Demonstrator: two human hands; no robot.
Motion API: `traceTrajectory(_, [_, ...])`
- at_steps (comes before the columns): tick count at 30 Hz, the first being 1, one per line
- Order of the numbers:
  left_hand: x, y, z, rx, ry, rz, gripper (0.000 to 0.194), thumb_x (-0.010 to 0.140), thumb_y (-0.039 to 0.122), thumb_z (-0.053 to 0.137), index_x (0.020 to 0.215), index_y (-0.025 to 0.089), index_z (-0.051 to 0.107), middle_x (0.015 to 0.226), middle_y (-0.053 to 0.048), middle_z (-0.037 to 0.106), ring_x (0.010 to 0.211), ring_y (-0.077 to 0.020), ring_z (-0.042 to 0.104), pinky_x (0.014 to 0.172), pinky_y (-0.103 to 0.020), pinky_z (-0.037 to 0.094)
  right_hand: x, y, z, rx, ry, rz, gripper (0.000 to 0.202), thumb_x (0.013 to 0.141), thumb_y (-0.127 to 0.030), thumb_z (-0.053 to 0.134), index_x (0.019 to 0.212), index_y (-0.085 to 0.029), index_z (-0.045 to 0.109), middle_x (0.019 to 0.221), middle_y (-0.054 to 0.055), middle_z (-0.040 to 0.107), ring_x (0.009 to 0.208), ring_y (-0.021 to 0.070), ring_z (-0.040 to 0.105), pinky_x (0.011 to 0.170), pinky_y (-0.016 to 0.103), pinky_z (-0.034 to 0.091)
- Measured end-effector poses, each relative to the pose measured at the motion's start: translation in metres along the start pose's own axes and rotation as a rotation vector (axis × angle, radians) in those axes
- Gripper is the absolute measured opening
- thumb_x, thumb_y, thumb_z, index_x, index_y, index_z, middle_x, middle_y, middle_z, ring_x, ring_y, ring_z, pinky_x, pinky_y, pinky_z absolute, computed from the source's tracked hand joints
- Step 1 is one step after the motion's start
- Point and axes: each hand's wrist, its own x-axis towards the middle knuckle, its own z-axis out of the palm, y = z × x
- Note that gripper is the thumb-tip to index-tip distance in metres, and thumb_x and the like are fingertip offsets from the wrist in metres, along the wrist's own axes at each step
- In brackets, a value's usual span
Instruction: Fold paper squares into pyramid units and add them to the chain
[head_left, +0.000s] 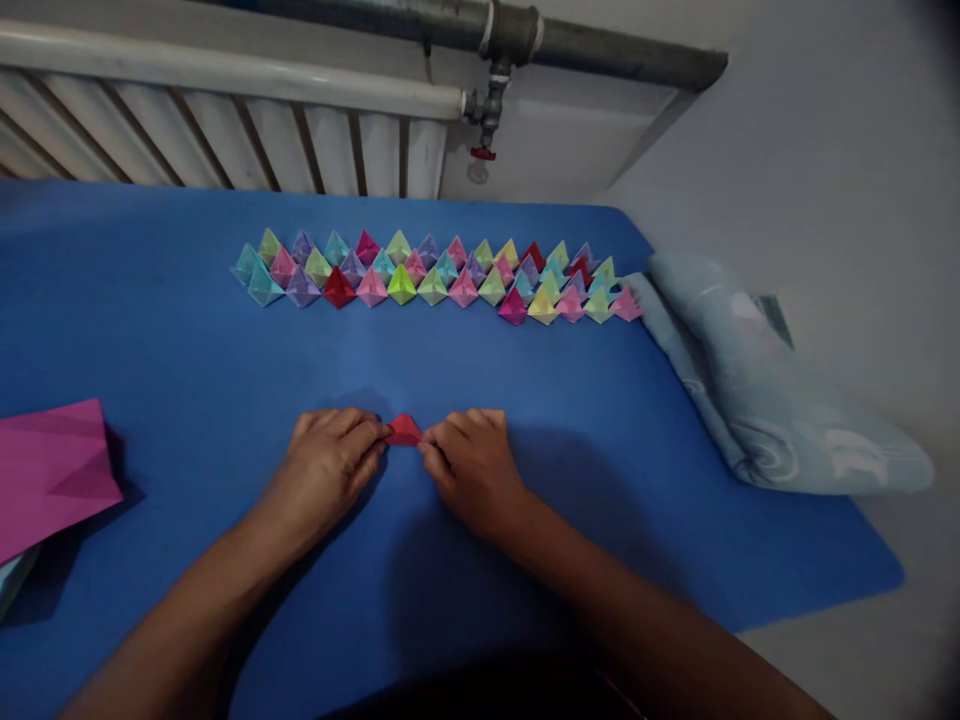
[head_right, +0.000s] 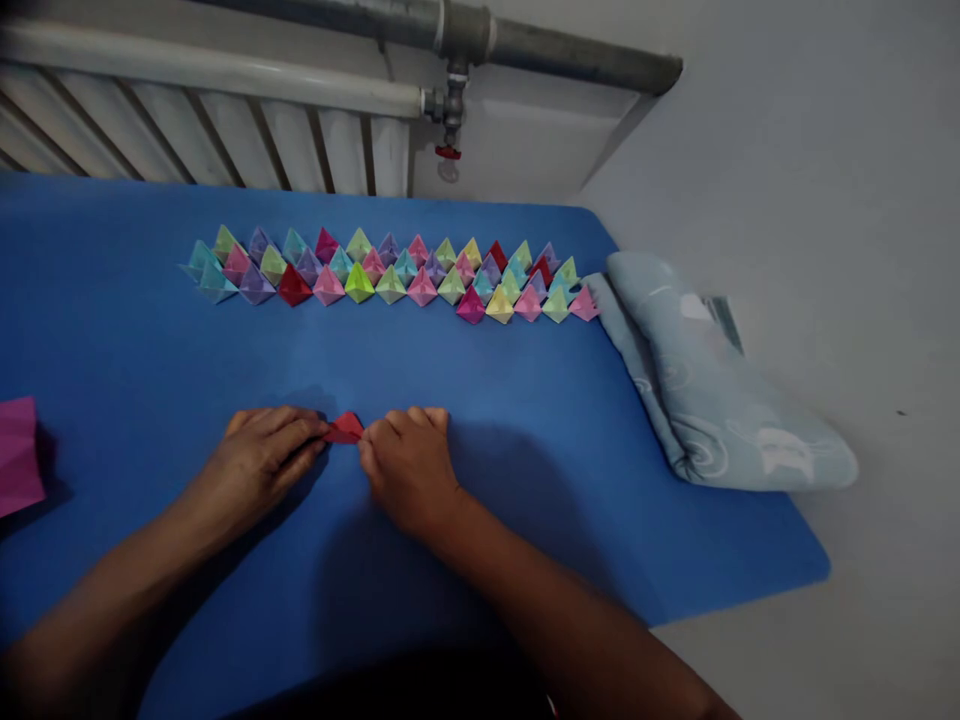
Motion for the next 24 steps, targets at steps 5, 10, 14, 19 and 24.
traceTrajectory(5, [0.000, -0.004, 0.002, -0.023, 0.006, -0.024, 0.025, 0.098, 0.026, 0.044, 0.096, 0.020, 0.068, 0.093, -0.005, 0.071, 0.085, -0.0210, 0.064, 0.079, -0.037, 0.041, 0.005, -0.004, 0.000, -0.081, -0.032, 0.042, 0.023, 0.095, -0.027, 0.050, 0.078, -0.018, 0.062, 0.078, 0.003, 0.067, 0.077, 0.0181, 0.052, 0.074, 0.034, 0.024])
traceTrajectory(10, [0.005, -0.001, 0.002, -0.043, -0.007, -0.104, 0.023, 0.097, 0.027, 0.047, 0.092, 0.020, 0.068, 0.086, -0.003, 0.070, 0.080, -0.0205, 0.064, 0.079, -0.039, 0.040, 0.008, -0.008, -0.003, -0.109, -0.079, 0.088, 0.022, 0.095, -0.030, 0.051, 0.080, -0.019, 0.061, 0.079, 0.004, 0.066, 0.079, 0.0192, 0.053, 0.071, 0.034, 0.023])
traceTrajectory(14, [0.009, 0.001, 0.003, -0.033, -0.016, -0.145, 0.023, 0.096, 0.028, 0.049, 0.088, 0.020, 0.068, 0.079, -0.002, 0.069, 0.075, -0.0207, 0.063, 0.078, -0.039, 0.040, 0.008, -0.010, -0.005, -0.126, -0.093, 0.098, 0.021, 0.095, -0.031, 0.051, 0.081, -0.019, 0.061, 0.081, 0.004, 0.067, 0.081, 0.0200, 0.054, 0.070, 0.034, 0.022])
traceTrajectory(19, [0.012, 0.003, 0.004, -0.005, -0.026, -0.157, 0.022, 0.096, 0.028, 0.048, 0.087, 0.020, 0.068, 0.079, -0.003, 0.069, 0.076, -0.0218, 0.063, 0.078, -0.040, 0.040, 0.010, -0.011, -0.005, -0.147, -0.104, 0.107, 0.020, 0.095, -0.031, 0.051, 0.083, -0.019, 0.061, 0.082, 0.005, 0.067, 0.081, 0.0205, 0.055, 0.069, 0.035, 0.021])
traceTrajectory(24, [0.014, 0.006, 0.003, 0.020, -0.050, -0.187, 0.021, 0.094, 0.027, 0.049, 0.086, 0.020, 0.068, 0.079, -0.004, 0.069, 0.076, -0.0226, 0.063, 0.078, -0.041, 0.040, 0.012, -0.012, -0.006, -0.143, -0.115, 0.120, 0.019, 0.095, -0.030, 0.052, 0.084, -0.019, 0.062, 0.083, 0.004, 0.067, 0.081, 0.0201, 0.054, 0.068, 0.034, 0.021])
